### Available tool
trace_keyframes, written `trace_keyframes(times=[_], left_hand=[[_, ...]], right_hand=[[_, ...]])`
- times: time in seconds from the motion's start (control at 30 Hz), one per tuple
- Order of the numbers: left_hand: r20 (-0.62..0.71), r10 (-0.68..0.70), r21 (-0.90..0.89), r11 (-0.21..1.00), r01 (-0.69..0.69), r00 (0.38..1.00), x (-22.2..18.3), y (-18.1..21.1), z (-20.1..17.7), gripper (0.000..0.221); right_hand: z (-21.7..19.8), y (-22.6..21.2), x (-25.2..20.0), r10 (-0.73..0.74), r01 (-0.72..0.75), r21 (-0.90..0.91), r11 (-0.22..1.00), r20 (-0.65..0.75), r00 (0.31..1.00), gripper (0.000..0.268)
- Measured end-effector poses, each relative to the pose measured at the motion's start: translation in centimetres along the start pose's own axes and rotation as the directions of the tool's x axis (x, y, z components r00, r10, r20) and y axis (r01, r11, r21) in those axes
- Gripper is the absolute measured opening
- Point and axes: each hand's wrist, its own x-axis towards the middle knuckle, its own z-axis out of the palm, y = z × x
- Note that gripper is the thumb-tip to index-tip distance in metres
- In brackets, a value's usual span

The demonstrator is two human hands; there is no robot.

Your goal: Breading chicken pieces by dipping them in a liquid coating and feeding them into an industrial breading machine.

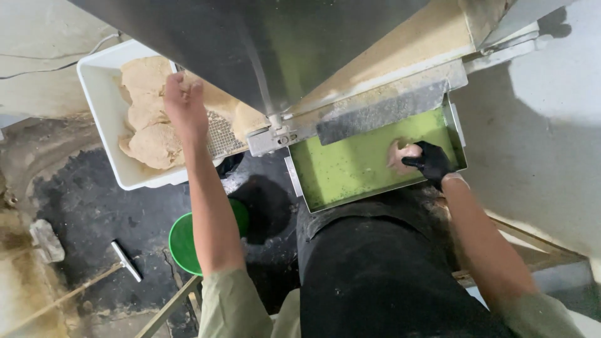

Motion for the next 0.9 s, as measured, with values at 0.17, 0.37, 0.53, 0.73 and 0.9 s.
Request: trace_keyframes(times=[0.17, 0.37, 0.53, 0.73, 0.9], left_hand=[[-0.116, 0.174, 0.275, 0.952, -0.137, 0.978, 1.4, 0.7, -1.1, 0.019], [-0.179, 0.191, 0.384, 0.917, -0.110, 0.965, -1.5, 4.1, -2.7, 0.015], [-0.122, 0.181, 0.425, 0.898, -0.113, 0.976, -6.4, 8.0, -4.5, 0.014], [0.014, 0.097, 0.376, 0.922, -0.095, 0.995, -14.5, 13.9, -3.4, 0.015], [0.252, 0.019, 0.302, 0.948, -0.097, 0.967, -19.6, 14.4, 0.9, 0.027]], right_hand=[[-0.2, -1.2, -0.9, 0.168, -0.166, 0.126, 0.978, -0.007, 0.986, 0.045], [-2.7, -5.3, -1.4, 0.237, -0.233, 0.129, 0.964, -0.018, 0.971, 0.039], [-2.6, -3.9, -0.6, 0.191, -0.160, 0.175, 0.972, -0.179, 0.965, 0.029], [-1.5, -3.4, 0.3, -0.192, 0.088, -0.201, 0.976, -0.586, 0.787, 0.034], [1.5, 0.8, 4.1, -0.050, 0.103, 0.067, 0.992, -0.546, 0.836, 0.023]])
